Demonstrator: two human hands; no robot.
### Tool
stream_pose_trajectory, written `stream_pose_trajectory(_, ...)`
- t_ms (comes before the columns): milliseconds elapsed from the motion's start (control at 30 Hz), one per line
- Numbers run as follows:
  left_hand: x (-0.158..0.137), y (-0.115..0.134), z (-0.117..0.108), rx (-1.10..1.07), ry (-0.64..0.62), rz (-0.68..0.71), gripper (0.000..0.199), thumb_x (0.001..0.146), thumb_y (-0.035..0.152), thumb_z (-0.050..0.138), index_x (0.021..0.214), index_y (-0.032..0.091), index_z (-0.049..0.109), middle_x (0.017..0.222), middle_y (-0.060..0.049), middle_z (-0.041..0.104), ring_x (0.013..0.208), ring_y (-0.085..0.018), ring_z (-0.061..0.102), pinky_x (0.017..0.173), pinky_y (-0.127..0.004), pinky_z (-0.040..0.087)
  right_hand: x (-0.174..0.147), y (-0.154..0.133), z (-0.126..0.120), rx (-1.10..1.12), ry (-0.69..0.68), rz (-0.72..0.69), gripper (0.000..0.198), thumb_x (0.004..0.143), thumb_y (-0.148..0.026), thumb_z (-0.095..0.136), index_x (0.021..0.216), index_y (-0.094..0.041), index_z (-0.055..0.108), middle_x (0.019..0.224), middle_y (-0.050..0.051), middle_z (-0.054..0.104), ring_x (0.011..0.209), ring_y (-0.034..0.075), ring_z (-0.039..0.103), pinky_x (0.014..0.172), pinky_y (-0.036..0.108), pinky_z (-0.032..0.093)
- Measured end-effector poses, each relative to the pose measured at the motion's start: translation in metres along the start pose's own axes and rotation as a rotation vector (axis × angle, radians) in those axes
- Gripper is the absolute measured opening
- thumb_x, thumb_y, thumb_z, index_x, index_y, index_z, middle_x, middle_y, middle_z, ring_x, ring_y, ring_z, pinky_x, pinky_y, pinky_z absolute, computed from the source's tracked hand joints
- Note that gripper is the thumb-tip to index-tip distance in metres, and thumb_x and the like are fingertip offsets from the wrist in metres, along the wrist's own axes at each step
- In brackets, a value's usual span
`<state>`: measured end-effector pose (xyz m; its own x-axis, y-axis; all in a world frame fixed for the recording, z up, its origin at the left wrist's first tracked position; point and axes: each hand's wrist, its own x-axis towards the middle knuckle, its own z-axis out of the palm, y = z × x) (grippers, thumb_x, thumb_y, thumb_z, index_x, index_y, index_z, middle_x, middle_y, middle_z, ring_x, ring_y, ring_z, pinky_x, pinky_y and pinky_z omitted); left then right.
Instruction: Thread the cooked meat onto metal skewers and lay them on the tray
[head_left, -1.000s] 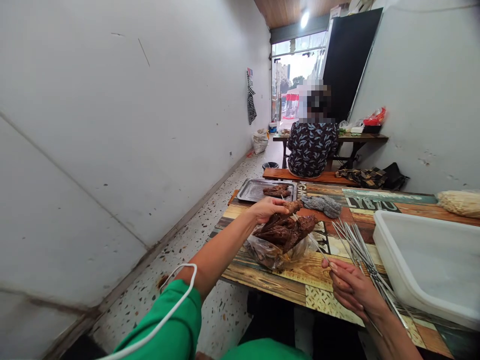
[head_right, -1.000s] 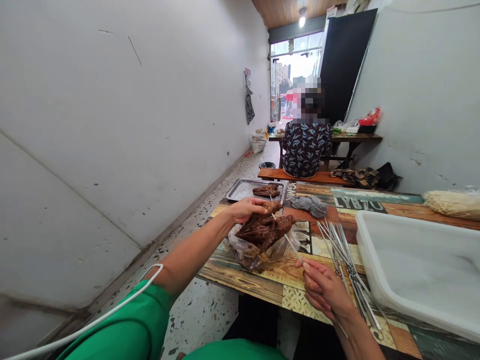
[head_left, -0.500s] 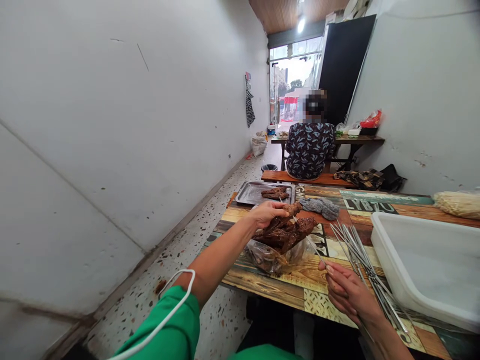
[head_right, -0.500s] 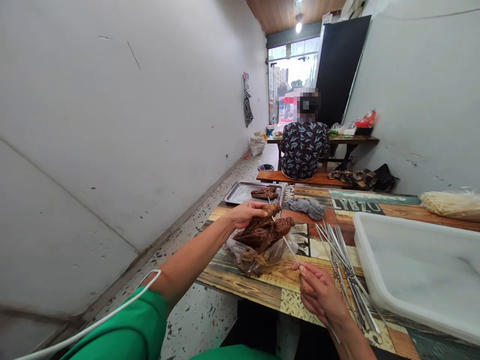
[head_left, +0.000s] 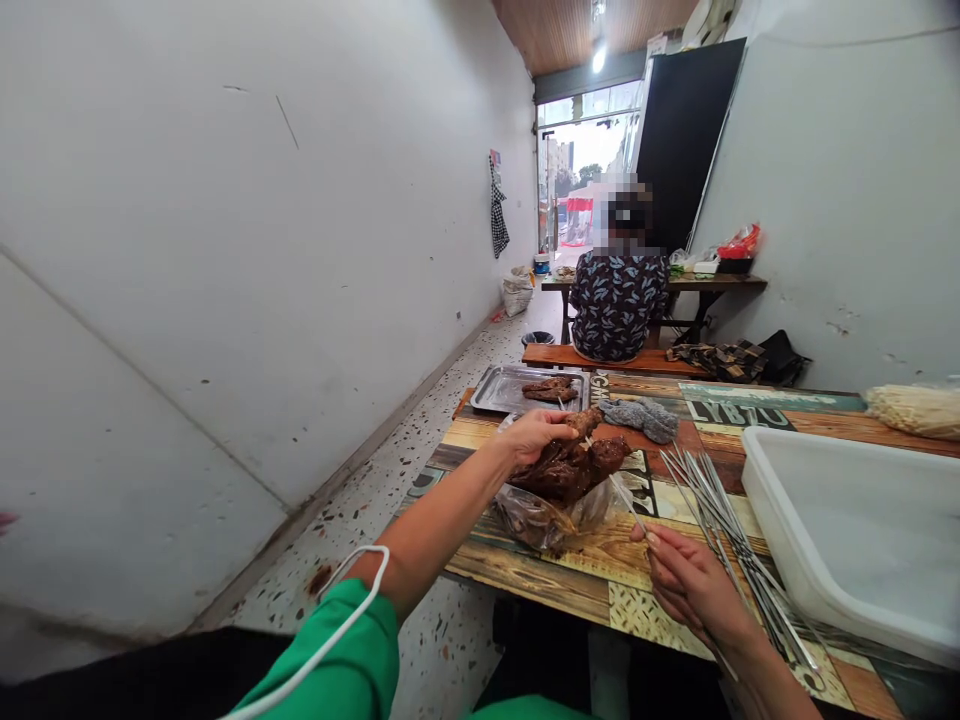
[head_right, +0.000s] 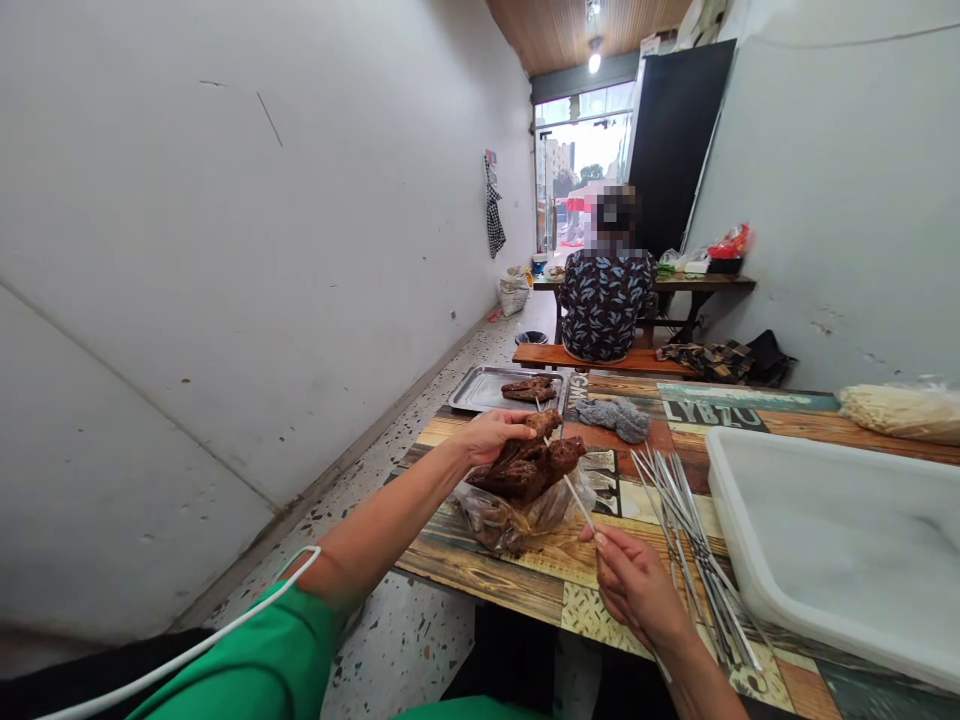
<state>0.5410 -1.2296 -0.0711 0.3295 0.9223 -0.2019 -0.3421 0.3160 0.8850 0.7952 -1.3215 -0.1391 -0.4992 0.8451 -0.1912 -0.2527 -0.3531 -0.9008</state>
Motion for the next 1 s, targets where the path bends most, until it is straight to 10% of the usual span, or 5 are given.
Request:
stream_pose_trajectory(333, 0.002, 0.001, 0.001, -0.03, -0.029, -0.001, 0.039, 0.054, 0.011, 0.079, 0.092, 0.012, 0.073, 0.074, -0.004, 0.072, 0.062, -0.013, 0.065, 0.069, -0.025, 0.05, 0.004, -0.002, -0.003, 0.309, -0.071, 0.12, 0.034, 0.069, -0.036, 0.08, 0.089, -0.02, 0.058, 0.042, -0.017, 0.024, 0.026, -0.002, 0.002, 0.021, 0.011, 0.012)
stream_pose_trajectory(1000, -0.002, 0.001, -0.004, 0.053, -0.04, -0.018, 0.039, 0.047, 0.009, 0.077, 0.085, 0.012, 0.075, 0.071, -0.003, 0.072, 0.062, -0.013, 0.064, 0.07, -0.027, 0.049, -0.006, -0.012, -0.022, 0.018, -0.074, 0.12, 0.036, 0.076, -0.045, 0.072, 0.095, -0.016, 0.059, 0.042, -0.015, 0.027, 0.025, -0.001, 0.011, 0.024, 0.012, 0.019)
